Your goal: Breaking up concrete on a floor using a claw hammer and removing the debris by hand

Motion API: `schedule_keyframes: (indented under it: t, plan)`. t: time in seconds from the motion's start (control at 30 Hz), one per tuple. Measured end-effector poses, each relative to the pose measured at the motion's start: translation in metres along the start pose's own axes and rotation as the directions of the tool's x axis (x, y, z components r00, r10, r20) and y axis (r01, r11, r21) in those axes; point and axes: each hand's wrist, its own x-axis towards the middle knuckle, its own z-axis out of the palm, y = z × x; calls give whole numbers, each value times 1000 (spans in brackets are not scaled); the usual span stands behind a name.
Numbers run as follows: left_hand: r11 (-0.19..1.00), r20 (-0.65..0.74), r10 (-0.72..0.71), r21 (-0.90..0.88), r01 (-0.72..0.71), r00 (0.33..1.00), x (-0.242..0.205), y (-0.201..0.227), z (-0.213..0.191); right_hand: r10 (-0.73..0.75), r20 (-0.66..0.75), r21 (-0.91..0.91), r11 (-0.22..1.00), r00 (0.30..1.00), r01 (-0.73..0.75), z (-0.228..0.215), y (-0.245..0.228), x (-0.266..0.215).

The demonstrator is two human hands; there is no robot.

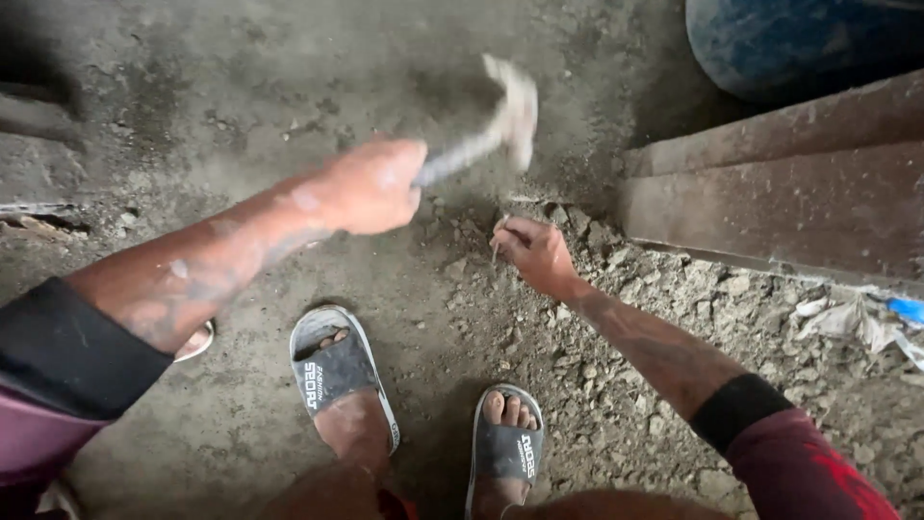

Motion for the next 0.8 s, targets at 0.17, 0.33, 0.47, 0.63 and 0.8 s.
schedule_keyframes:
  t: [0.17,0.33,0.47,0.63,0.8]
  plan:
    - [999,25,-13,-38,14,1000,-30,30,-8,66,36,57,996,997,-68,-18,-37,-7]
    - [999,101,-6,-48,11,995,-27,28,-13,123,41,32,992,992,-125,-17,-32,-8]
    - [993,-145,38,-101,-53,989,-12,27,-16,99,48,46,994,994,-101,-5,-4,-2]
    - [999,29,-8,42,7,1000,-27,29,6,84,51,37,996,995,-86,-15,-21,-6]
    - [997,-29,-1,-80,-1,1000,-26,37,-17,67,37,17,998,997,-68,-17,-26,-7]
